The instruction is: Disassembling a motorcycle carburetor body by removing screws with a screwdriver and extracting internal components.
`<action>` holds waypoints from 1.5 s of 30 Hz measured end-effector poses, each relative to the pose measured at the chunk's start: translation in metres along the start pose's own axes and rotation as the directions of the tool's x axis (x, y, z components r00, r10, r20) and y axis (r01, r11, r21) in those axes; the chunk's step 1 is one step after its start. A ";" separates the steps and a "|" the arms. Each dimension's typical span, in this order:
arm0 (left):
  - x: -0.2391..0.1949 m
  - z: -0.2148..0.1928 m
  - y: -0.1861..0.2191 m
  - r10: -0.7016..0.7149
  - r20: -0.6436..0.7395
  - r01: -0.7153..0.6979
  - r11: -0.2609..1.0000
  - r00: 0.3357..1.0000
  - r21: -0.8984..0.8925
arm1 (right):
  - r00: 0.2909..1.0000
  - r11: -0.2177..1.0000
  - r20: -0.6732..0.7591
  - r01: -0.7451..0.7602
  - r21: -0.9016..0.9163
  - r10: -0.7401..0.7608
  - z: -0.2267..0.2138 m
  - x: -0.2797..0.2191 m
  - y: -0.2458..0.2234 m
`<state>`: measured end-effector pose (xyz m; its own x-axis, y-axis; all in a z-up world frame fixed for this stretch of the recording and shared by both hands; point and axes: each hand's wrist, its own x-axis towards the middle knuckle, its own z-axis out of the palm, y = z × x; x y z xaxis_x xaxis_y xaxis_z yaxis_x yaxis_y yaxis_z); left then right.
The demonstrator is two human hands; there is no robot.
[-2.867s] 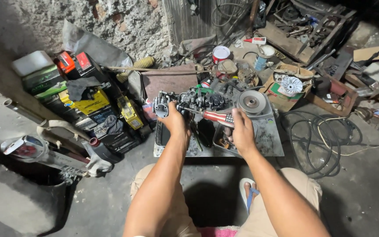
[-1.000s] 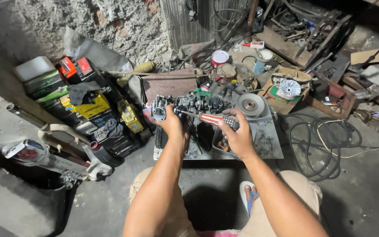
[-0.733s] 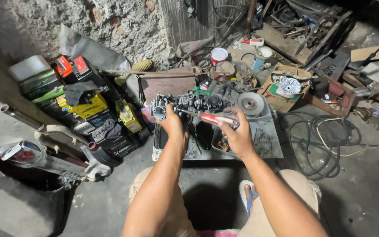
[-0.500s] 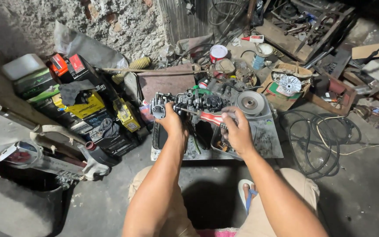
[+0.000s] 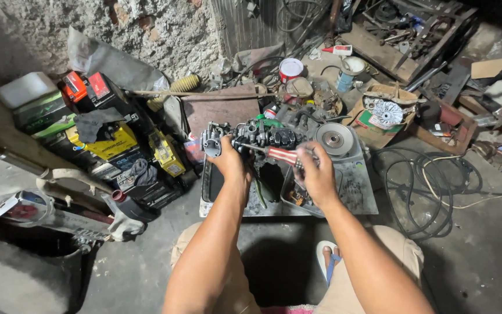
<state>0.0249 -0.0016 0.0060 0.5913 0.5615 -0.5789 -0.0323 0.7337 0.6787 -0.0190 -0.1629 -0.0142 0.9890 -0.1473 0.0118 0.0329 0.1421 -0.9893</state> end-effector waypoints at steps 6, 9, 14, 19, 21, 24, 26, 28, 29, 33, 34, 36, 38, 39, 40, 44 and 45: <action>0.012 -0.002 -0.004 -0.009 0.007 0.009 1.000 1.000 -0.004 | 0.996 0.987 0.008 0.087 -0.135 -0.087 -0.001 0.001 -0.008; 0.000 0.000 -0.001 0.014 0.012 -0.014 1.000 1.000 -0.010 | 0.999 0.999 0.026 0.026 0.025 -0.026 0.003 -0.003 -0.006; 0.000 0.000 0.000 0.023 0.005 -0.023 0.999 1.000 -0.026 | 0.997 0.996 -0.015 0.079 -0.043 -0.080 0.003 -0.004 -0.005; 0.002 -0.004 -0.002 0.009 -0.008 -0.009 1.000 1.000 -0.016 | 0.989 0.990 0.017 0.144 -0.001 -0.144 0.001 -0.003 -0.001; 0.006 -0.001 -0.006 0.043 -0.004 -0.043 0.999 0.999 -0.028 | 1.000 1.000 -0.027 -0.013 0.020 0.014 -0.002 0.001 0.005; -0.031 0.001 0.015 0.057 0.003 -0.057 0.998 0.998 0.018 | 0.997 0.995 -0.011 0.078 -0.057 -0.078 0.000 -0.006 -0.008; -0.031 0.002 0.012 0.066 0.012 -0.067 0.998 0.998 0.019 | 0.996 0.996 0.006 0.087 -0.013 -0.087 -0.002 -0.006 -0.002; -0.033 0.002 0.012 0.079 0.015 -0.079 0.997 0.997 0.018 | 0.995 0.995 0.030 0.095 0.032 -0.096 -0.003 -0.007 -0.002; -0.035 0.001 0.012 0.074 0.009 -0.074 0.997 0.997 0.022 | 0.999 0.999 0.026 0.027 0.026 -0.027 -0.003 -0.010 -0.004; -0.054 0.004 0.020 0.110 -0.014 -0.108 0.991 0.994 0.077 | 1.000 1.000 0.003 -0.007 -0.016 0.007 -0.001 -0.013 -0.006; -0.048 -0.003 0.018 0.111 -0.012 -0.109 0.991 0.994 0.075 | 1.000 1.000 0.004 -0.005 -0.016 0.005 -0.004 -0.012 -0.003; -0.035 -0.015 0.013 0.157 -0.017 -0.155 0.985 0.988 0.082 | 0.988 0.988 0.029 0.155 -0.021 -0.155 -0.009 -0.007 0.001; -0.054 -0.014 0.020 0.157 -0.016 -0.155 0.983 0.987 0.097 | 0.994 0.994 0.027 0.108 0.034 -0.109 -0.006 -0.013 -0.002; -0.063 -0.014 0.024 0.155 -0.015 -0.152 0.981 0.988 0.117 | 0.998 0.995 0.025 0.056 0.088 -0.058 -0.004 -0.016 -0.003; -0.046 -0.018 0.016 0.156 -0.015 -0.153 0.981 0.988 0.117 | 0.998 0.994 0.026 0.057 0.089 -0.059 -0.004 -0.013 0.002; -0.011 -0.024 -0.005 0.172 -0.016 -0.170 0.980 0.985 0.102 | 0.999 0.999 0.024 0.043 0.025 -0.043 -0.005 -0.016 0.002; -0.008 -0.021 -0.005 0.163 -0.019 -0.160 0.982 0.987 0.101 | 0.994 0.995 0.021 0.103 0.008 -0.103 -0.002 -0.018 -0.004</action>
<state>0.0030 -0.0016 -0.0022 0.5631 0.6803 -0.4692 -0.0448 0.5921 0.8046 -0.0373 -0.1631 -0.0104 0.9832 -0.1402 0.1169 0.1358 0.1342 -0.9816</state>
